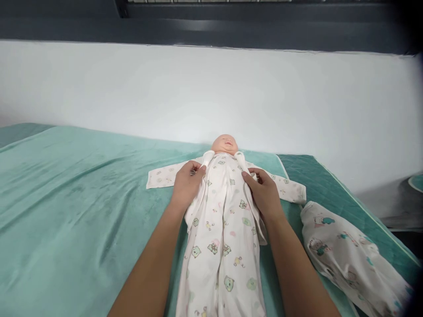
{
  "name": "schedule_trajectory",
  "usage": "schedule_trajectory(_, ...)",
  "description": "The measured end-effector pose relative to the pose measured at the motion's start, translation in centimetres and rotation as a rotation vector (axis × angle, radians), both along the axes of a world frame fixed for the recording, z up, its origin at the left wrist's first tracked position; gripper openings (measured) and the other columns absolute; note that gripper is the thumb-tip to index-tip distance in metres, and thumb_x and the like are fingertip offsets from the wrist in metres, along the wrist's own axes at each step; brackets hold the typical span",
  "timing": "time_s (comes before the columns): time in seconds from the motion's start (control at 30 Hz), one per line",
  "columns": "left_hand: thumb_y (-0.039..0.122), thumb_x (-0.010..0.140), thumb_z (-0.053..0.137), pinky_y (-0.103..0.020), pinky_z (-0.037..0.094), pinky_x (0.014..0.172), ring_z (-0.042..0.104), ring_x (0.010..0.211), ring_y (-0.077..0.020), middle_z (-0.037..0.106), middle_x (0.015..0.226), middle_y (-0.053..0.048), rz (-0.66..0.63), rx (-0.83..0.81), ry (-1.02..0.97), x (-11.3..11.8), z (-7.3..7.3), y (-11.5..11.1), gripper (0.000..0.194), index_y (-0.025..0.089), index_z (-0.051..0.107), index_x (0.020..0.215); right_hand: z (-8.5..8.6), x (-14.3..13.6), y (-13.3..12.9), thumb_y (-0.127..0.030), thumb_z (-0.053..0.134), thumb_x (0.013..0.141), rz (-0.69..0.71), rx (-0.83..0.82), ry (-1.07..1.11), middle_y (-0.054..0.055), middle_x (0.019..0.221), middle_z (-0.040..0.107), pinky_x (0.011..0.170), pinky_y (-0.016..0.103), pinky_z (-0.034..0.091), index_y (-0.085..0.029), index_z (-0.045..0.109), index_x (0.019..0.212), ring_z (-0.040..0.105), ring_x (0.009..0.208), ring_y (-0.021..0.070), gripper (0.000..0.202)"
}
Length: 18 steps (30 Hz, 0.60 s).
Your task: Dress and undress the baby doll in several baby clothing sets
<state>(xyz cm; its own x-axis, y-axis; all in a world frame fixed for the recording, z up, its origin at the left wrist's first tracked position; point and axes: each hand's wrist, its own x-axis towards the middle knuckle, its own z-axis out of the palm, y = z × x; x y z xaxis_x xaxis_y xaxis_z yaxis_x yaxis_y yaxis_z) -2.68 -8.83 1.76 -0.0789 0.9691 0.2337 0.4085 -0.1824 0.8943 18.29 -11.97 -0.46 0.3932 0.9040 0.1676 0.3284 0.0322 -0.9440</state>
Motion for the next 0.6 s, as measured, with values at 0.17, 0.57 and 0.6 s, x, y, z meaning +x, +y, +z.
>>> schedule_trajectory(0.17, 0.040, 0.085, 0.055, -0.026, 0.042, 0.069, 0.054, 0.072, -0.0143, 0.062, 0.077, 0.002, 0.163, 0.009, -0.033, -1.1, -0.4, 0.7, 0.020, 0.022, 0.057, 0.078, -1.0, 1.3, 0.6, -0.048, 0.071, 0.072, -0.113, -0.017, 0.152, -0.006, 0.061, 0.050, 0.053, 0.026, 0.037, -0.022, 0.071, 0.092, 0.043, 0.055, 0.0124, 0.033)
schedule_trajectory(0.57, 0.025, 0.091, 0.046, -0.044, 0.043, 0.095, 0.052, 0.118, -0.0299, 0.065, 0.116, -0.010, 0.313, 0.220, 0.575, -2.3, -1.7, 1.7, 0.024, 0.022, 0.063, 0.108, -1.9, 2.6, 1.2, -0.048, 0.060, 0.079, -0.189, 0.069, -0.341, 0.013, 0.114, 0.064, 0.096, 0.044, 0.041, -0.018, 0.065, 0.117, 0.055, 0.106, 0.0289, 0.048)
schedule_trajectory(0.6, 0.026, 0.092, 0.046, -0.045, 0.040, 0.101, 0.049, 0.123, -0.0300, 0.064, 0.121, -0.010, 0.258, 0.267, 0.614, -2.1, -1.7, 1.8, 0.027, 0.022, 0.063, 0.113, -2.0, 2.3, 1.3, -0.047, 0.058, 0.082, -0.182, 0.105, -0.415, 0.015, 0.120, 0.062, 0.101, 0.046, 0.038, -0.018, 0.063, 0.122, 0.052, 0.113, 0.0304, 0.050)
